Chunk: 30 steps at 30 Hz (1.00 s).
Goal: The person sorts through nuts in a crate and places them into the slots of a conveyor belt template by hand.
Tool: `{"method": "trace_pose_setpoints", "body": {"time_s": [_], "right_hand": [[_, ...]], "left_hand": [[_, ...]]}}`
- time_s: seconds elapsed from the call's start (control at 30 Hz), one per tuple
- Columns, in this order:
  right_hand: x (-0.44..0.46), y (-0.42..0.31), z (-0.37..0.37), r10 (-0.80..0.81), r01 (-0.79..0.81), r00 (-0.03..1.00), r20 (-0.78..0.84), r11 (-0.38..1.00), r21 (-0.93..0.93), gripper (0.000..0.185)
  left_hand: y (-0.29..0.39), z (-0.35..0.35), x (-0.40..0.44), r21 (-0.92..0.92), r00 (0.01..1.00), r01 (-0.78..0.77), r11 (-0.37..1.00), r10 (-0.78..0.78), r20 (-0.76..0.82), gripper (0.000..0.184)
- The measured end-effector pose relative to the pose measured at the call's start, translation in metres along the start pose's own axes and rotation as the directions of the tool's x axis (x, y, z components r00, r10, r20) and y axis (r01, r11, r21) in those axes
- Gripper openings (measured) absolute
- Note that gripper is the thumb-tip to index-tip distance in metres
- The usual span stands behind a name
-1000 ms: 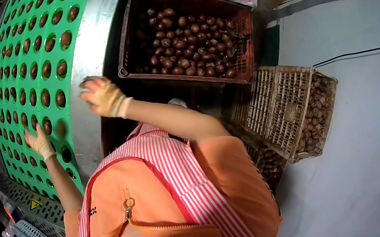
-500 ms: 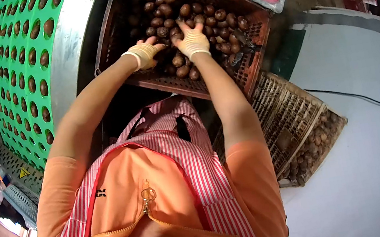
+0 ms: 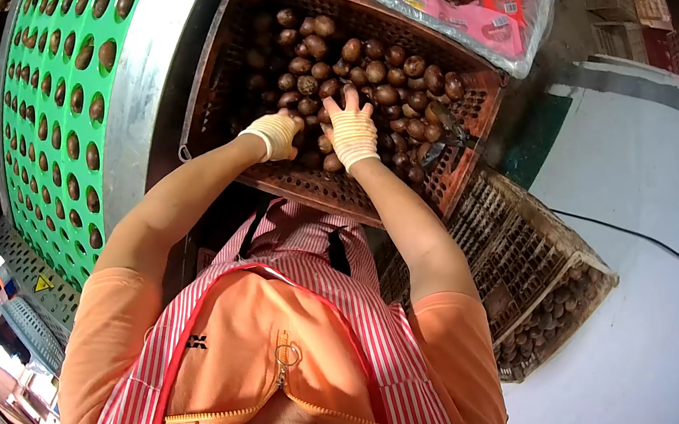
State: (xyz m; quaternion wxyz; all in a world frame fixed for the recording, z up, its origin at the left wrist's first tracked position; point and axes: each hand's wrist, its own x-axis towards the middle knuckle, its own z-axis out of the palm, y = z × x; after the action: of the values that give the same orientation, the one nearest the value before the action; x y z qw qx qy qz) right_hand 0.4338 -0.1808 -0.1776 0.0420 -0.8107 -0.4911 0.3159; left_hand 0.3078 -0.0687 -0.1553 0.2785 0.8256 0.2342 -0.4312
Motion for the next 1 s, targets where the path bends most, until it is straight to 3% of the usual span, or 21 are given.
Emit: {"method": "trace_pose_setpoints", "body": {"time_s": [0.03,0.1,0.2,0.3,0.37,0.43,0.47,0.5,0.53,0.6,0.63,0.67,0.7,0.77,0.83,0.87,0.9,0.93,0.97,1.0], "right_hand": [[0.0,0.001,0.001,-0.034,0.034,0.999,-0.009,0.999,-0.013,0.055],[0.001,0.007,0.006,-0.106,0.105,0.994,-0.025,0.994,-0.043,0.055],[0.003,0.012,0.018,-0.171,0.17,0.985,-0.021,0.984,-0.046,0.049],[0.016,0.014,0.035,-0.059,0.057,0.998,0.027,0.997,0.055,0.052],[0.01,0.002,0.024,-0.054,0.059,0.997,-0.063,0.995,0.086,0.056],[0.011,-0.017,0.018,0.087,-0.087,0.995,-0.051,0.996,0.0,0.055],[0.013,-0.018,0.02,0.107,-0.107,0.994,-0.03,0.994,-0.014,0.056],[0.014,-0.019,0.019,0.144,-0.143,0.99,-0.01,0.989,0.027,0.056],[0.015,-0.014,0.021,0.109,-0.108,0.994,-0.02,0.992,0.064,0.056],[0.018,0.0,0.025,0.041,-0.035,0.997,-0.064,0.994,0.101,0.056],[0.021,0.011,0.027,0.009,0.001,0.995,-0.102,0.995,0.102,0.057],[0.038,0.049,0.045,-0.061,0.083,0.993,-0.097,0.965,0.247,0.056],[0.052,0.077,0.058,-0.13,0.156,0.987,-0.093,0.908,0.389,0.055],[0.014,0.019,-0.005,0.073,-0.246,0.966,0.247,0.545,0.801,0.06],[-0.022,-0.019,-0.041,0.095,-0.264,0.964,0.247,0.268,0.927,0.054],[-0.018,-0.01,-0.037,0.05,-0.237,0.971,0.233,0.109,0.965,0.05],[-0.008,-0.004,-0.037,0.009,-0.214,0.977,0.214,-0.056,0.975,0.045],[0.001,-0.008,-0.047,-0.277,-0.463,0.879,0.388,-0.299,0.834,0.041],[-0.016,-0.051,-0.06,-0.374,-0.44,0.873,0.311,-0.333,0.834,0.038],[-0.029,-0.093,-0.074,-0.332,-0.434,0.885,0.327,-0.333,0.837,0.036]], "left_hand": [[0.001,-0.009,-0.014,-0.074,0.979,0.05,0.996,-0.064,-0.194,0.057],[-0.009,-0.032,-0.02,-0.176,0.922,0.193,0.965,-0.24,-0.303,0.054],[-0.041,-0.034,-0.002,-0.352,0.879,0.285,0.892,-0.389,-0.275,0.054],[-0.053,-0.023,-0.001,-0.521,0.887,0.151,0.84,-0.347,-0.303,0.067],[-0.071,-0.011,0.023,-0.445,0.915,0.088,0.891,-0.249,-0.317,0.07],[-0.074,-0.02,0.021,-0.384,0.942,0.04,0.923,-0.163,-0.294,0.063],[-0.07,-0.019,0.017,-0.378,0.919,0.062,0.924,-0.2,-0.338,0.057],[-0.071,-0.013,0.022,-0.339,0.908,-0.051,0.939,-0.098,-0.407,0.053],[-0.066,-0.014,0.017,-0.52,0.923,-0.148,0.841,-0.071,-0.378,0.051],[-0.046,-0.018,-0.011,-0.571,0.828,-0.296,0.765,-0.092,-0.552,0.058],[-0.04,-0.018,-0.028,-0.639,0.777,-0.452,0.623,-0.078,-0.625,0.06],[-0.034,-0.021,-0.053,-0.68,0.748,-0.509,0.528,-0.12,-0.653,0.058],[-0.033,-0.03,-0.101,-0.752,0.774,-0.599,0.274,-0.044,-0.632,0.053],[-0.048,-0.021,-0.167,-0.694,0.693,-0.714,0.095,-0.044,-0.719,0.049],[-0.077,0.012,-0.225,-0.612,0.609,-0.79,-0.025,-0.14,-0.781,0.048],[-0.095,0.036,-0.26,-0.604,0.613,-0.789,-0.111,-0.213,-0.761,0.05],[-0.112,0.062,-0.291,-0.624,0.64,-0.765,-0.158,-0.293,-0.71,0.054],[-0.137,0.095,-0.314,-0.627,0.627,-0.768,-0.13,-0.352,-0.695,0.055],[-0.144,0.122,-0.349,-0.63,0.545,-0.774,-0.062,-0.571,-0.614,0.054],[-0.16,0.156,-0.373,-0.625,0.441,-0.78,0.022,-0.689,-0.575,0.054]]}}
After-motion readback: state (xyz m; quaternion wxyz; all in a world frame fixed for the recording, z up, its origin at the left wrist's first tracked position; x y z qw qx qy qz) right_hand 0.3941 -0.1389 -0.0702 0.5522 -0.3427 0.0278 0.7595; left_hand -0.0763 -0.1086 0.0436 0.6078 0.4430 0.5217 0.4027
